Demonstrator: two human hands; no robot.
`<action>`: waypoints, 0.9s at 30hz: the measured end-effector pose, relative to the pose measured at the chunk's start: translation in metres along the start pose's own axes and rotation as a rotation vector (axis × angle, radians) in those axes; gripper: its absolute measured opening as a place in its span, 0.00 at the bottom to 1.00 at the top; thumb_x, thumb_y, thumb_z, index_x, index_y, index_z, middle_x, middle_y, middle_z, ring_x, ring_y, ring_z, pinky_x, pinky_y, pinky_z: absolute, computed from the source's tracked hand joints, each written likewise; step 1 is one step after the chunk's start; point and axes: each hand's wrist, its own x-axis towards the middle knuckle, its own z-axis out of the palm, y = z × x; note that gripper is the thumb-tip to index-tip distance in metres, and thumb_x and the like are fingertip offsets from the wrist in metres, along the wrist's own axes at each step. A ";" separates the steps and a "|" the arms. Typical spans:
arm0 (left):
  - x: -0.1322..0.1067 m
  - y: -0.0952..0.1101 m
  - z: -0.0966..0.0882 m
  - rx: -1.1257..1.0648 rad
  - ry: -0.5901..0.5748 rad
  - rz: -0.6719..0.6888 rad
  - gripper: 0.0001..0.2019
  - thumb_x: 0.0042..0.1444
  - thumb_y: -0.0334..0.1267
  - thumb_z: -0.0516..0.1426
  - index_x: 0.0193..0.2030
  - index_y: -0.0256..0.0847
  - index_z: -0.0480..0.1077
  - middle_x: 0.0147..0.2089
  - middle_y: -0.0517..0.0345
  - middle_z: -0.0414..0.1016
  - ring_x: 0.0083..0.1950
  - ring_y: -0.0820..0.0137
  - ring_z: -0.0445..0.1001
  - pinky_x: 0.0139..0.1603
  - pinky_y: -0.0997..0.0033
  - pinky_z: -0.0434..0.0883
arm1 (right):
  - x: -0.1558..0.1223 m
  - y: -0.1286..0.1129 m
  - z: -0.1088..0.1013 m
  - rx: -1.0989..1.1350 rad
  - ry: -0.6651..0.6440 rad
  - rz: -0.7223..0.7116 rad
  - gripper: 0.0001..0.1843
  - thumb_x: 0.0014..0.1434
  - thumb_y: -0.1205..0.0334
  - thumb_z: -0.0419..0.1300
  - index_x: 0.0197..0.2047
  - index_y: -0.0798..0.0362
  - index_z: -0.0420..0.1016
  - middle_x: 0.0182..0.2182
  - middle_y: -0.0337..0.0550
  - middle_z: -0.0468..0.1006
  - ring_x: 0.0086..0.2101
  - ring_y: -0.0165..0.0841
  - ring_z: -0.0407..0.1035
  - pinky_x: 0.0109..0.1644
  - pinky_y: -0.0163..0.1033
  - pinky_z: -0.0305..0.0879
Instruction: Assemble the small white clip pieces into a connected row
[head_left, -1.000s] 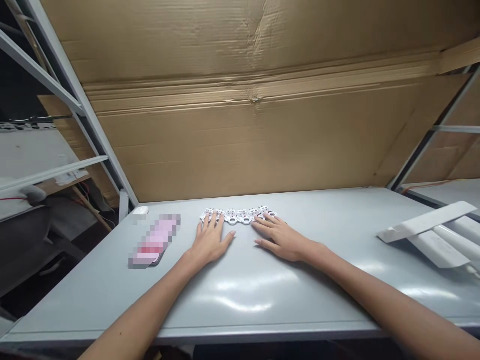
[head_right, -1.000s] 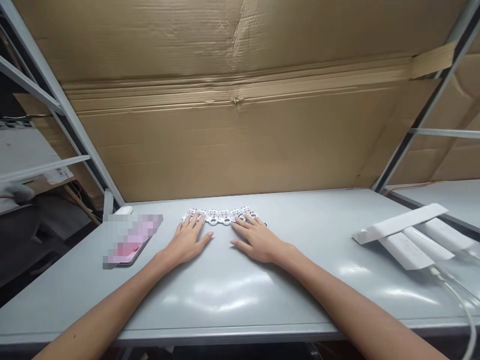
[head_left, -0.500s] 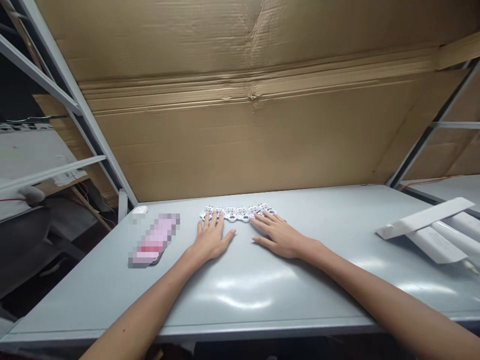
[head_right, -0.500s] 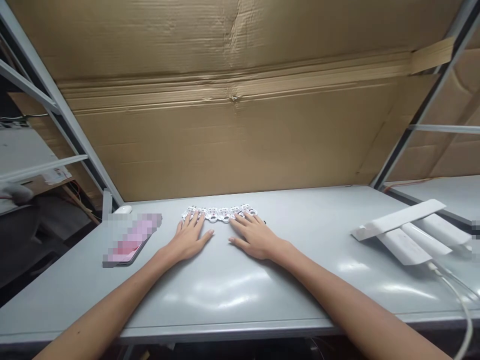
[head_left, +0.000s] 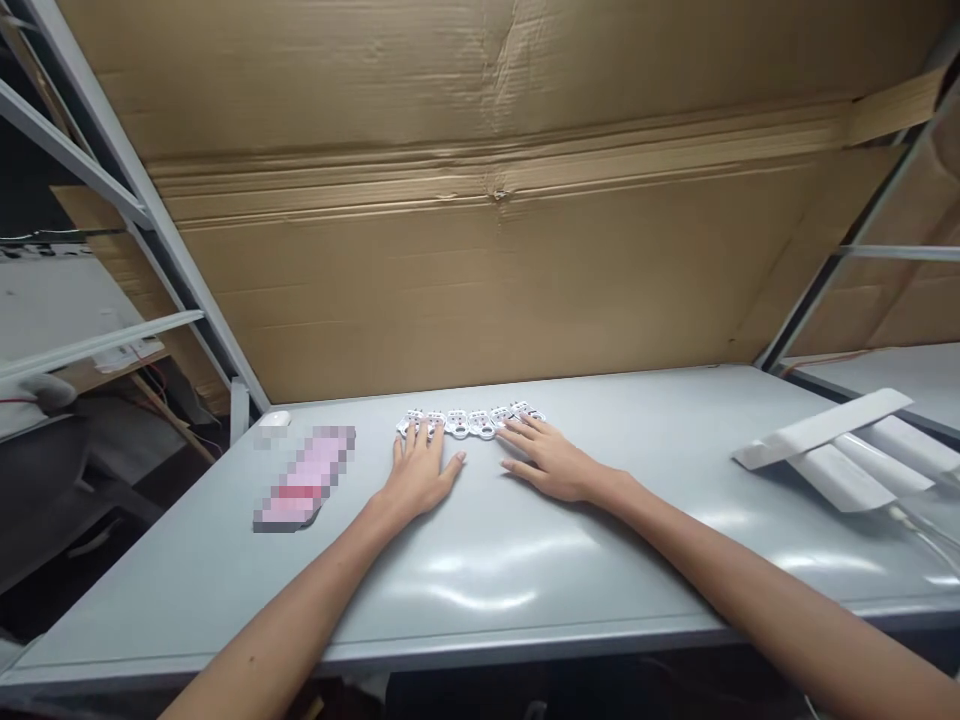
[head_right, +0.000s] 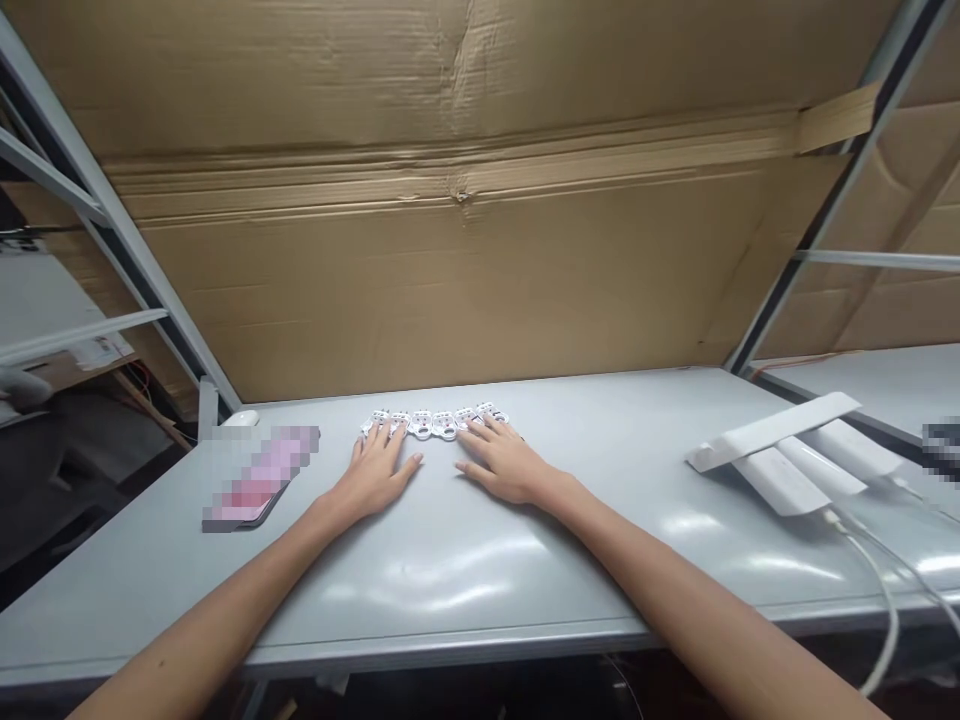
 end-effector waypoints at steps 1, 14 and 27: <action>-0.002 0.000 0.000 -0.004 0.010 0.017 0.34 0.67 0.53 0.42 0.72 0.31 0.46 0.74 0.37 0.40 0.75 0.48 0.36 0.70 0.42 0.43 | 0.000 0.002 -0.002 0.018 0.038 -0.018 0.34 0.67 0.41 0.43 0.67 0.52 0.62 0.66 0.51 0.62 0.66 0.49 0.49 0.68 0.58 0.47; -0.024 0.007 -0.015 -0.098 -0.019 0.448 0.26 0.69 0.52 0.44 0.66 0.39 0.61 0.70 0.47 0.57 0.71 0.58 0.53 0.70 0.57 0.54 | -0.029 0.083 -0.038 0.195 0.170 0.461 0.19 0.61 0.48 0.53 0.41 0.53 0.78 0.40 0.50 0.81 0.37 0.42 0.74 0.40 0.43 0.67; -0.022 0.002 -0.010 -0.106 0.008 0.488 0.21 0.69 0.50 0.44 0.60 0.44 0.66 0.65 0.51 0.64 0.67 0.58 0.60 0.66 0.58 0.59 | -0.022 0.065 -0.034 0.253 0.073 0.392 0.14 0.58 0.52 0.55 0.38 0.50 0.78 0.38 0.46 0.81 0.36 0.40 0.73 0.39 0.42 0.67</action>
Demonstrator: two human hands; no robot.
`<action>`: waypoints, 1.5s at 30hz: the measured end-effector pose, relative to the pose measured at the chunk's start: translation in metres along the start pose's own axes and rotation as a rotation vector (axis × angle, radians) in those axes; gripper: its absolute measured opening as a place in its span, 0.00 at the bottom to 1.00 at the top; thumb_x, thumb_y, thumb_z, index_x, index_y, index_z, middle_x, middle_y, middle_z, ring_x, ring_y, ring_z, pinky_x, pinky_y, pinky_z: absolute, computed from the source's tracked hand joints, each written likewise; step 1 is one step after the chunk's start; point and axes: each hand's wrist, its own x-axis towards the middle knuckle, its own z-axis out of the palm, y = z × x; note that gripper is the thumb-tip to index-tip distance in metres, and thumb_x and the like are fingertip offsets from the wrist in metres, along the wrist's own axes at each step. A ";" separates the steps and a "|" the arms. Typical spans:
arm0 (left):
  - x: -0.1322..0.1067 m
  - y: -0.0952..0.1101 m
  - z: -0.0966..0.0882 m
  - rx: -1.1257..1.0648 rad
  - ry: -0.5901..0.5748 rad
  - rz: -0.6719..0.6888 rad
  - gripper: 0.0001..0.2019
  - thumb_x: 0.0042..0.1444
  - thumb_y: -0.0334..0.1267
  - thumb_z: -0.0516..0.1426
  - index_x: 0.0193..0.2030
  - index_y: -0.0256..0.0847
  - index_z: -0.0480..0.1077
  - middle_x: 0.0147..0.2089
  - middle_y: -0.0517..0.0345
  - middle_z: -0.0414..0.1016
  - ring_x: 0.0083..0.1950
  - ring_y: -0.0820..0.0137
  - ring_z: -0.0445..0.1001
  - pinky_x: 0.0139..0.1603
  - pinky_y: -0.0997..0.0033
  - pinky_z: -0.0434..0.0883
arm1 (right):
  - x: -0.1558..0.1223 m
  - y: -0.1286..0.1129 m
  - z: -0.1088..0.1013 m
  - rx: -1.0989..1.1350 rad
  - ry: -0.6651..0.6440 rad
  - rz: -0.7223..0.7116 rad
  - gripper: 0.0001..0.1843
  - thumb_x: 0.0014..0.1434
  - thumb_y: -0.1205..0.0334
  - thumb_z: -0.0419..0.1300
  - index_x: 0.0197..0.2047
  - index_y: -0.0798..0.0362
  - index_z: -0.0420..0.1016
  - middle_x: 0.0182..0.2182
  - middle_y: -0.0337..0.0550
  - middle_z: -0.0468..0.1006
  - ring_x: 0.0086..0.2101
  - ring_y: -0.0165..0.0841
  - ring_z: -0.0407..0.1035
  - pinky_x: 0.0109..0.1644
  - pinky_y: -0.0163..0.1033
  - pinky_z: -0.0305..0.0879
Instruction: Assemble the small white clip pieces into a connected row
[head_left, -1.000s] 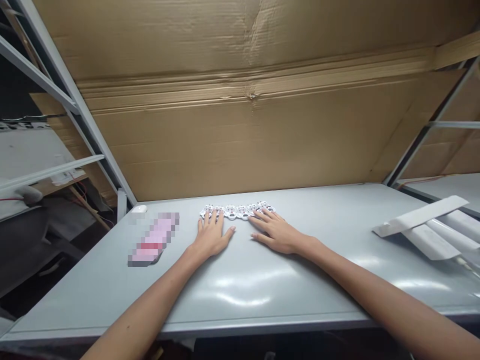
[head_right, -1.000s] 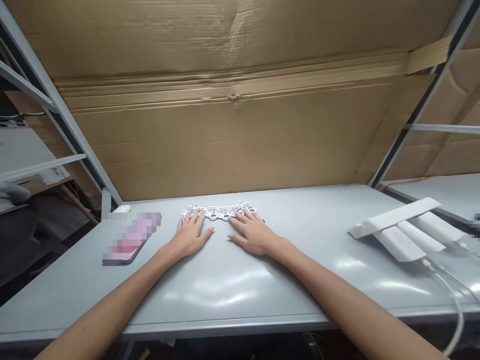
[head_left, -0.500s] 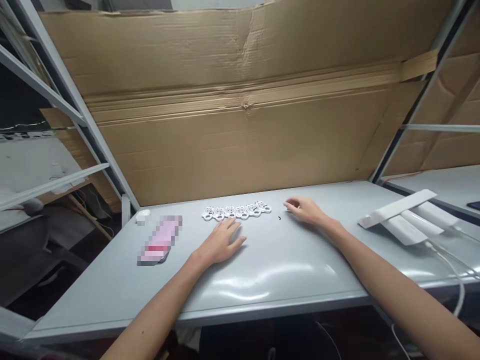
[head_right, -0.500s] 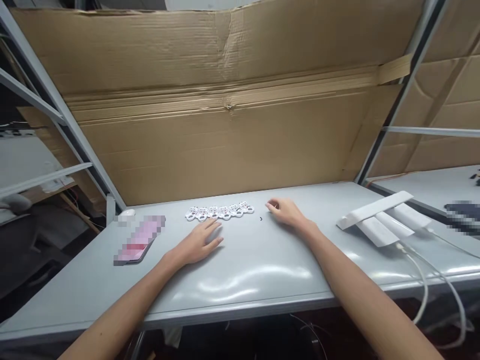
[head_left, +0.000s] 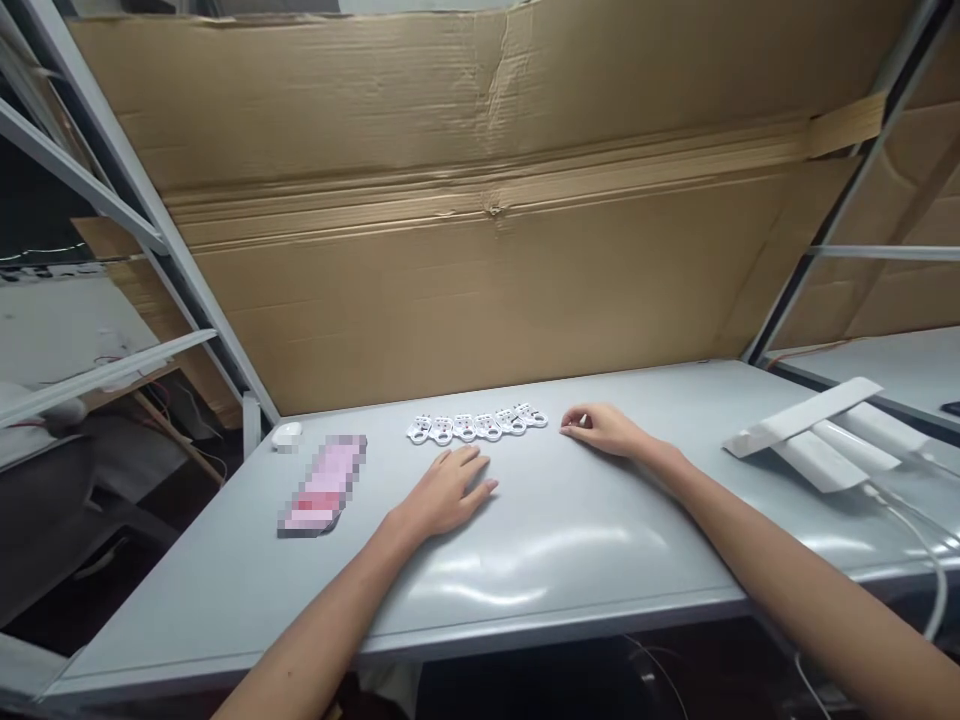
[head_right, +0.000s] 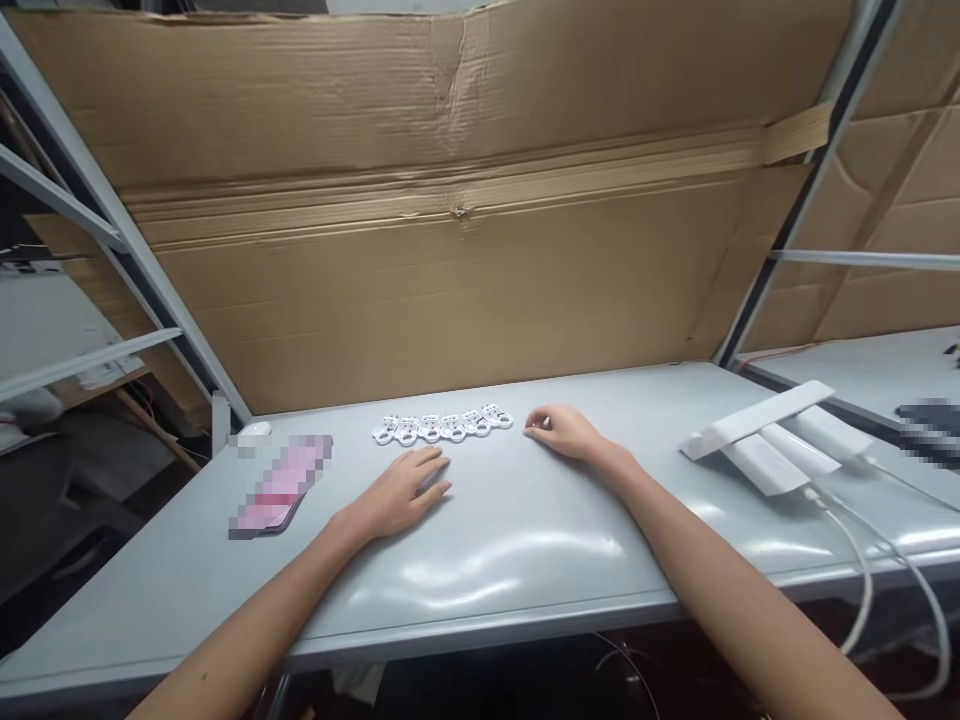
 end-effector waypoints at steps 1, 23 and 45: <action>0.000 0.000 0.000 0.000 -0.001 0.002 0.21 0.69 0.50 0.43 0.60 0.44 0.67 0.65 0.51 0.64 0.67 0.58 0.60 0.66 0.57 0.59 | 0.001 0.001 0.001 -0.007 0.024 0.012 0.14 0.58 0.53 0.55 0.39 0.50 0.78 0.39 0.46 0.81 0.37 0.40 0.74 0.40 0.42 0.67; 0.006 -0.048 -0.008 0.152 0.325 -0.510 0.17 0.64 0.40 0.49 0.56 0.38 0.69 0.57 0.45 0.71 0.59 0.54 0.68 0.59 0.58 0.66 | 0.002 -0.011 0.017 -0.125 0.182 -0.094 0.20 0.65 0.57 0.48 0.53 0.53 0.73 0.53 0.52 0.76 0.49 0.44 0.71 0.53 0.49 0.68; 0.009 -0.042 -0.010 0.178 0.219 -0.642 0.16 0.62 0.47 0.55 0.49 0.37 0.69 0.51 0.43 0.75 0.56 0.52 0.71 0.51 0.60 0.68 | -0.008 -0.052 0.039 -0.216 -0.080 -0.446 0.37 0.65 0.40 0.48 0.68 0.56 0.60 0.67 0.56 0.59 0.66 0.51 0.50 0.67 0.57 0.50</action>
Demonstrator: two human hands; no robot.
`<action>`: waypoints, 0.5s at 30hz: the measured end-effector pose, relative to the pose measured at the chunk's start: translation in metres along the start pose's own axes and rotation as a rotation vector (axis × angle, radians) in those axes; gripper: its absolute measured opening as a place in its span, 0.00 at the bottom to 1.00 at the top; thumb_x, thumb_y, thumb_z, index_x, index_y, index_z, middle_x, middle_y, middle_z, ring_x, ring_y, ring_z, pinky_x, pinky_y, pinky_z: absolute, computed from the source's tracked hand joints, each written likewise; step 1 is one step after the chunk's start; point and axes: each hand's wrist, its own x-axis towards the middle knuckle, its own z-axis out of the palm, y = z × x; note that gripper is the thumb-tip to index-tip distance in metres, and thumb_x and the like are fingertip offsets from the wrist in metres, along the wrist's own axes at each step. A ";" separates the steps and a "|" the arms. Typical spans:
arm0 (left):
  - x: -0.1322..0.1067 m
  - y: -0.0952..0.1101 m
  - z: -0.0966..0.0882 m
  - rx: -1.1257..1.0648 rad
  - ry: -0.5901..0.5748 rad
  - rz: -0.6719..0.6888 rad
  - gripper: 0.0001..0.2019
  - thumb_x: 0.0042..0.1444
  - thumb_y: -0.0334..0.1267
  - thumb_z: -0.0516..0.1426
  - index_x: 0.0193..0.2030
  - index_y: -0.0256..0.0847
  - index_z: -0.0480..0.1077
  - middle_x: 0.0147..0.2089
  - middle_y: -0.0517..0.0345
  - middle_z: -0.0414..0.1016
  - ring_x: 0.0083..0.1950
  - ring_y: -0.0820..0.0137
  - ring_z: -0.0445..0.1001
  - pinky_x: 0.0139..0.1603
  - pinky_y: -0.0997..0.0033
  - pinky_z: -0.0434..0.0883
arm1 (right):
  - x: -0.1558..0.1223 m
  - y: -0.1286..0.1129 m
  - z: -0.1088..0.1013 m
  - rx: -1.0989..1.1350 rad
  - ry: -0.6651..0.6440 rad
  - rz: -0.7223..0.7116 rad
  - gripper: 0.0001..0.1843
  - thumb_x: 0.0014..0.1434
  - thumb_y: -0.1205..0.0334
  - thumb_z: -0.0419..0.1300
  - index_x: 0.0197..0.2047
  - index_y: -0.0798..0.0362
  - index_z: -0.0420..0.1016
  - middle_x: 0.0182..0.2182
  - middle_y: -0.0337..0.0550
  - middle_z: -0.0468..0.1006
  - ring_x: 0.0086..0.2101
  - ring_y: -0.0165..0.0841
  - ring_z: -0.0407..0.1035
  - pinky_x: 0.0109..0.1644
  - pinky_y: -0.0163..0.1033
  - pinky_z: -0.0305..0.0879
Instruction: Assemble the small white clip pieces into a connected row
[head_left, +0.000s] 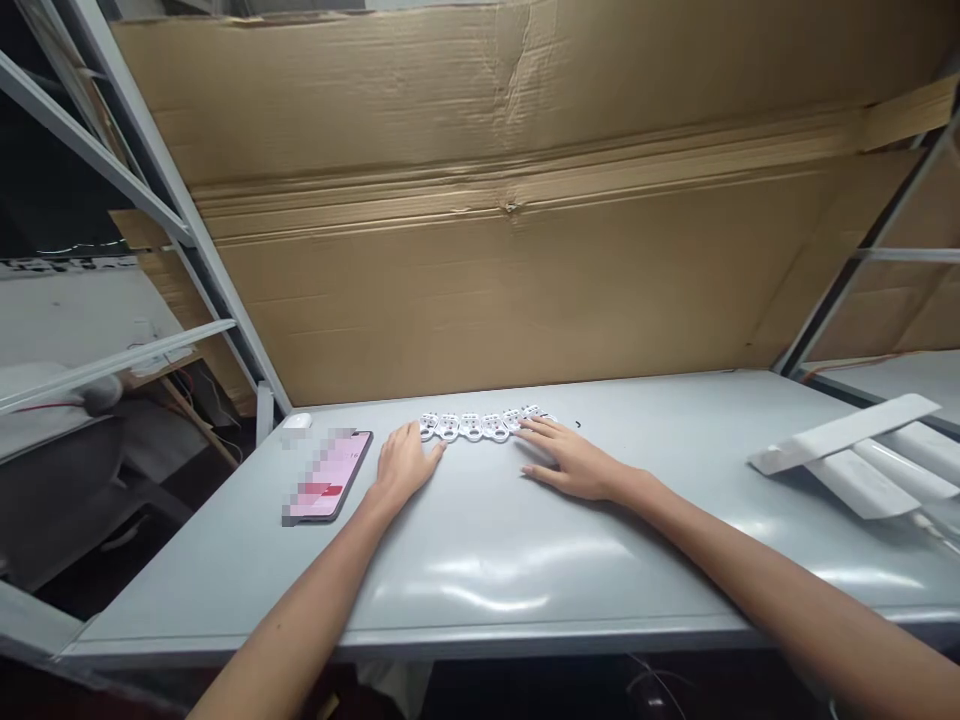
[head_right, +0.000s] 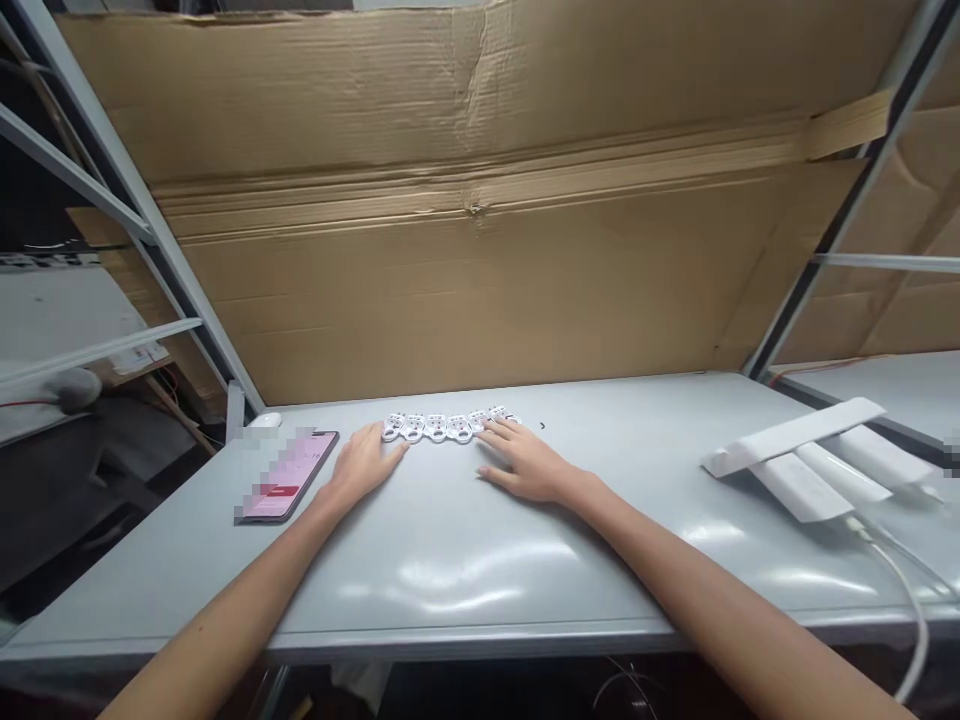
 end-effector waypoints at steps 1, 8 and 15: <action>-0.003 0.003 -0.001 -0.005 0.011 0.015 0.16 0.62 0.45 0.55 0.51 0.38 0.69 0.54 0.43 0.74 0.58 0.52 0.70 0.53 0.60 0.67 | -0.001 -0.003 -0.003 0.021 0.002 -0.020 0.36 0.65 0.41 0.49 0.68 0.55 0.61 0.66 0.56 0.61 0.65 0.50 0.54 0.66 0.56 0.53; -0.025 0.026 0.001 -0.256 0.050 0.480 0.13 0.65 0.39 0.52 0.52 0.41 0.72 0.52 0.51 0.77 0.54 0.60 0.74 0.57 0.61 0.69 | -0.006 -0.023 -0.011 0.115 -0.154 -0.084 0.33 0.65 0.44 0.51 0.66 0.55 0.62 0.64 0.56 0.64 0.61 0.48 0.60 0.64 0.53 0.58; -0.035 0.029 0.000 -0.239 -0.162 0.736 0.19 0.65 0.44 0.52 0.60 0.41 0.67 0.62 0.48 0.69 0.61 0.58 0.68 0.62 0.60 0.65 | -0.005 -0.028 -0.010 0.114 -0.222 -0.054 0.35 0.67 0.42 0.46 0.68 0.57 0.60 0.66 0.58 0.59 0.64 0.52 0.53 0.66 0.57 0.52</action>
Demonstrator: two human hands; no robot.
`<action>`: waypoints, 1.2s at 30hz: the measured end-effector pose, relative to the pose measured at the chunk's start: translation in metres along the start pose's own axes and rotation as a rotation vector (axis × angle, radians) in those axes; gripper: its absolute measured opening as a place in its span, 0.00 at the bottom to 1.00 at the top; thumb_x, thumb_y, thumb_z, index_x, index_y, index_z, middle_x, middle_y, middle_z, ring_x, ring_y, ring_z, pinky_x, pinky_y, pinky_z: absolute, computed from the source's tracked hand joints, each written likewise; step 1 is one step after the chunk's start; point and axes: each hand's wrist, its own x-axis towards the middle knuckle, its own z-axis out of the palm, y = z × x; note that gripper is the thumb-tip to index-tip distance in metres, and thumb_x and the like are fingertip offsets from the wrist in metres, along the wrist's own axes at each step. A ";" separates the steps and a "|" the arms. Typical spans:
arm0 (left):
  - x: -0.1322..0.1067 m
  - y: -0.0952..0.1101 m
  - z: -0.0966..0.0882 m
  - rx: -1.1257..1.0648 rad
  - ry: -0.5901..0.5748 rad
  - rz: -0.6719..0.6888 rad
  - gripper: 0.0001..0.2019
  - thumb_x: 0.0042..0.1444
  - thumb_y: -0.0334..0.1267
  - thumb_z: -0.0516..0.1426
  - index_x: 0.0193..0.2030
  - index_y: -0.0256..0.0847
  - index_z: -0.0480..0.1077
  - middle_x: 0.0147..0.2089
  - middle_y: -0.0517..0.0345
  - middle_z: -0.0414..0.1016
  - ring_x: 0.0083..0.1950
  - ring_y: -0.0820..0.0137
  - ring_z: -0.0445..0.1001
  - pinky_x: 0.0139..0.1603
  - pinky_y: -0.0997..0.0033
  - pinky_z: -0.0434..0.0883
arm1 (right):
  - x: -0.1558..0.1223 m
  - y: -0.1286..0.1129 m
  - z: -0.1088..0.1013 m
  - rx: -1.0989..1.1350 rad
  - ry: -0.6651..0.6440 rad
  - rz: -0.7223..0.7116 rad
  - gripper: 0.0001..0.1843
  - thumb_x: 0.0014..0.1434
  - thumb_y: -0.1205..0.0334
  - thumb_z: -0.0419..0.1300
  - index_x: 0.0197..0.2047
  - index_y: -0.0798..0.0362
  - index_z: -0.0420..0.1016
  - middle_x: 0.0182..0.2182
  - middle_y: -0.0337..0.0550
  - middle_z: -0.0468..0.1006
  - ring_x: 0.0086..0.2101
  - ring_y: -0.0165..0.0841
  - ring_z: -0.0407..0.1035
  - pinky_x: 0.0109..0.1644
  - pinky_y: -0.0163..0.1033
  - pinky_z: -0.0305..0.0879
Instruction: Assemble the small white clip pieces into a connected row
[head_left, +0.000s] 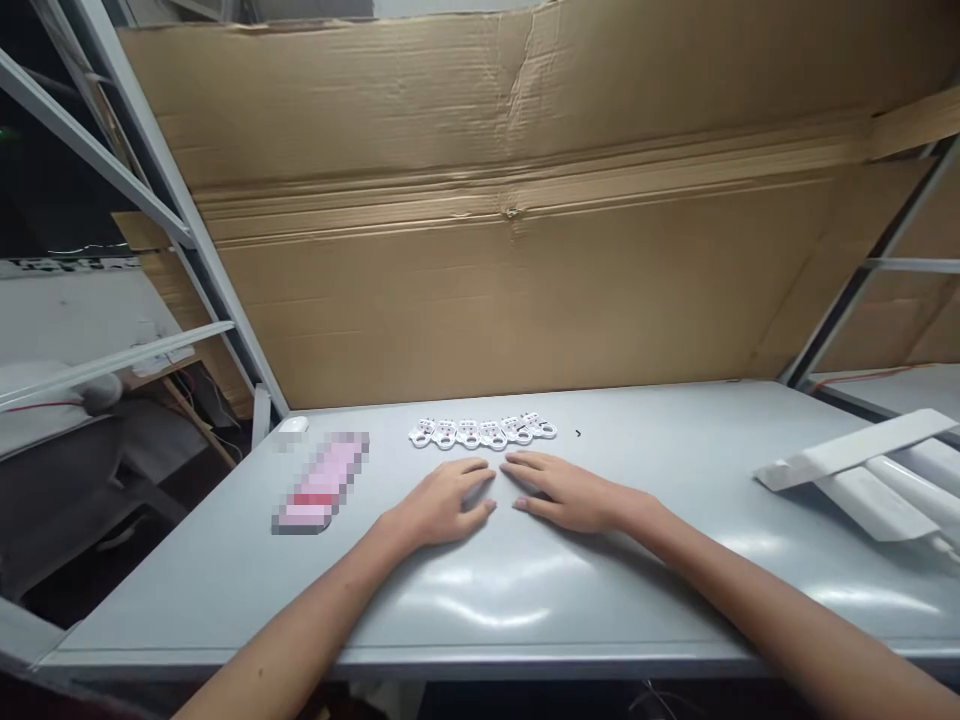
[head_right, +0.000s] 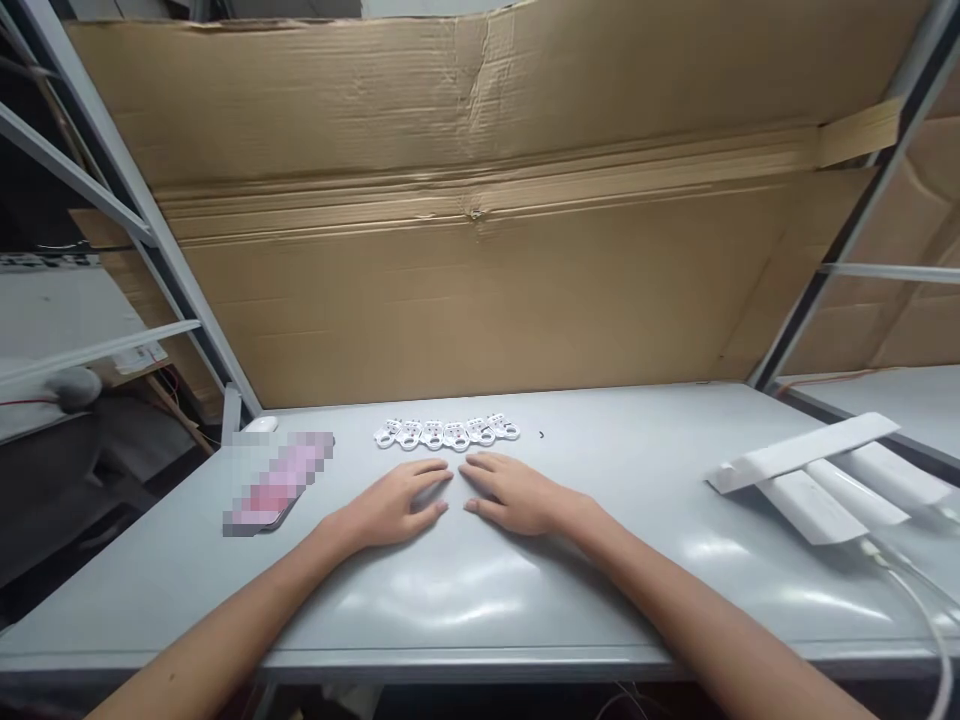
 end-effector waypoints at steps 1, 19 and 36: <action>-0.001 0.000 -0.001 0.004 -0.016 -0.006 0.20 0.65 0.45 0.52 0.61 0.41 0.66 0.63 0.48 0.67 0.62 0.58 0.67 0.62 0.60 0.65 | 0.000 0.000 0.000 -0.004 -0.010 0.011 0.36 0.67 0.41 0.45 0.68 0.57 0.59 0.67 0.58 0.58 0.65 0.51 0.52 0.67 0.57 0.50; -0.003 -0.003 -0.014 0.063 -0.194 -0.023 0.28 0.66 0.55 0.48 0.66 0.41 0.60 0.70 0.48 0.59 0.69 0.55 0.57 0.67 0.57 0.56 | -0.003 -0.001 -0.002 -0.020 -0.119 0.126 0.46 0.64 0.33 0.40 0.73 0.59 0.47 0.71 0.56 0.46 0.68 0.52 0.41 0.70 0.57 0.42; -0.003 -0.011 -0.009 -0.015 -0.087 -0.039 0.26 0.64 0.54 0.53 0.64 0.43 0.63 0.67 0.48 0.64 0.66 0.54 0.62 0.64 0.56 0.62 | -0.004 -0.002 -0.008 -0.004 -0.059 0.081 0.42 0.63 0.35 0.47 0.70 0.56 0.57 0.67 0.56 0.58 0.65 0.53 0.52 0.67 0.56 0.52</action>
